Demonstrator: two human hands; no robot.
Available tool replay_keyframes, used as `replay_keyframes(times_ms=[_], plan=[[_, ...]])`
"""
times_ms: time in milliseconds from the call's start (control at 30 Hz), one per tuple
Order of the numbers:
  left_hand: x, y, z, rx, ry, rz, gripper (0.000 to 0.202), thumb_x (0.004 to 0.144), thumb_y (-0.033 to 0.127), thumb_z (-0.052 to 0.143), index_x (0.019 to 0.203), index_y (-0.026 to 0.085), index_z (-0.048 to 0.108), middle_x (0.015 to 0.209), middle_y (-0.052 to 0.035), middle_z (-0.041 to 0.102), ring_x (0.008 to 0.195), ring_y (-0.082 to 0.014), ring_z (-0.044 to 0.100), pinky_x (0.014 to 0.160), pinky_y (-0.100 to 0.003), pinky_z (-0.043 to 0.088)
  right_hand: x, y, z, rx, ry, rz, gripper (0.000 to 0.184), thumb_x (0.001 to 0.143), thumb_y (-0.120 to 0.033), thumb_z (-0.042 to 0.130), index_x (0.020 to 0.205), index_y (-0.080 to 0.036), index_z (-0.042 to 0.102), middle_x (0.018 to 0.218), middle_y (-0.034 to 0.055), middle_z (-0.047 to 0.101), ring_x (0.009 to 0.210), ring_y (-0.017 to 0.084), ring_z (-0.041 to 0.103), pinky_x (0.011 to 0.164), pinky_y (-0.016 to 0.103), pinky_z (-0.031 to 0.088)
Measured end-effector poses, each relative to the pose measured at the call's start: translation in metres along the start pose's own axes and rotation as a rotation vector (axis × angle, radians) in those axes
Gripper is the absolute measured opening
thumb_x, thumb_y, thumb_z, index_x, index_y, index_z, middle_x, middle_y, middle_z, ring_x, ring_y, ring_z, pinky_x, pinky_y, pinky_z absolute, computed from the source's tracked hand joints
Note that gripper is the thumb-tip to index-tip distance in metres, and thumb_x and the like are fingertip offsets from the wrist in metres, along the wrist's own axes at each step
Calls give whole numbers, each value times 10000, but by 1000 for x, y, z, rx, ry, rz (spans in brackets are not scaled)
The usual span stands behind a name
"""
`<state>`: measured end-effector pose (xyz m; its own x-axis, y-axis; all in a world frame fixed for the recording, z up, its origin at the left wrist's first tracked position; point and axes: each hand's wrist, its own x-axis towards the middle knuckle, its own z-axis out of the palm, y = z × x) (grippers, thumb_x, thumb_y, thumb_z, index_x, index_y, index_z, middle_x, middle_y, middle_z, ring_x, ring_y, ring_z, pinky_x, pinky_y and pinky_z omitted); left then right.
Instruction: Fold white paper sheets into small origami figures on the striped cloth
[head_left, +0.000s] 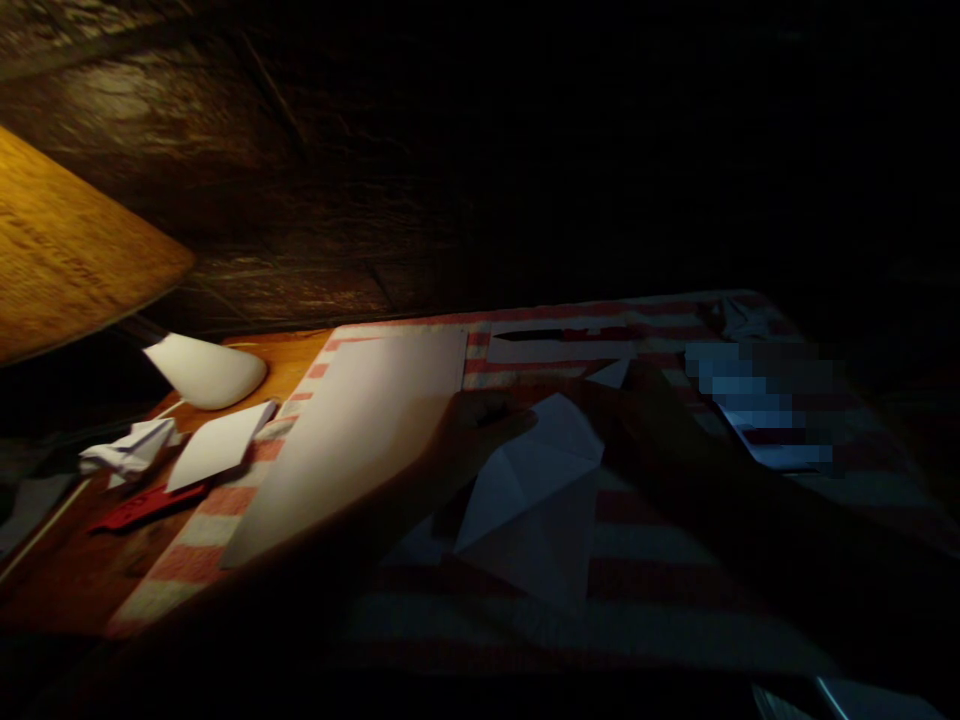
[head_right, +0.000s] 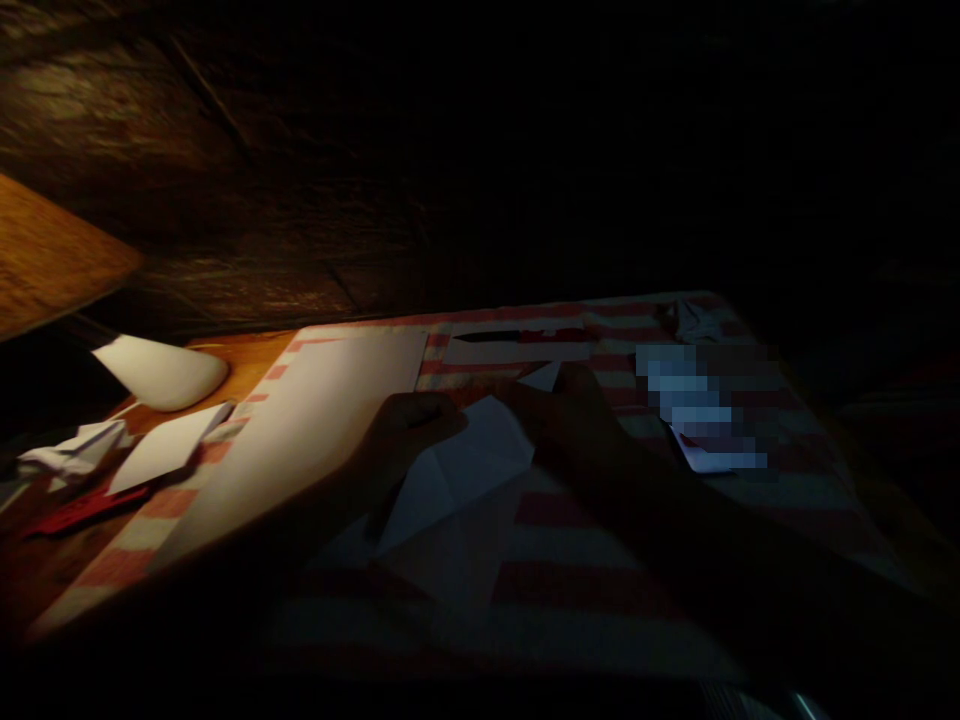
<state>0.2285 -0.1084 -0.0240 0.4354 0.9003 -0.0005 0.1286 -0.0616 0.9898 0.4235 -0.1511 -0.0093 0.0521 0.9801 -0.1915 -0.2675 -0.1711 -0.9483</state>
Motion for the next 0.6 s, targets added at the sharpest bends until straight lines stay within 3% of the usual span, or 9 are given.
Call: replay_keyframes(times_ms=[333, 467, 600], plan=[[-3, 5, -1, -71, 28, -75, 293, 694, 393, 793, 596, 164, 638, 564, 25, 527, 547, -100, 454, 514, -229, 312, 2, 3, 0, 58, 9, 4, 205, 706, -317, 873, 720, -205, 702, 700, 18, 689, 593, 160, 608, 535, 299, 453], [-2, 4, -5, -39, 28, -119, 395, 731, 453, 781, 561, 168, 566, 501, 51, 445, 471, -80, 397, 458, -221, 251, -1, -2, 0, 17, 84, -5, 208, 728, -337, 847, 729, -205, 686, 661, 10, 667, 542, 146, 576, 499, 290, 423], [-3, 4, -8, -54, 20, -131, 428, 707, 449, 796, 528, 172, 524, 486, 56, 419, 450, -74, 381, 437, -219, 228, -2, -4, 2, 30, 70, -48, 158, 739, -310, 828, 757, -210, 707, 696, 15, 692, 558, 143, 585, 508, 287, 434]])
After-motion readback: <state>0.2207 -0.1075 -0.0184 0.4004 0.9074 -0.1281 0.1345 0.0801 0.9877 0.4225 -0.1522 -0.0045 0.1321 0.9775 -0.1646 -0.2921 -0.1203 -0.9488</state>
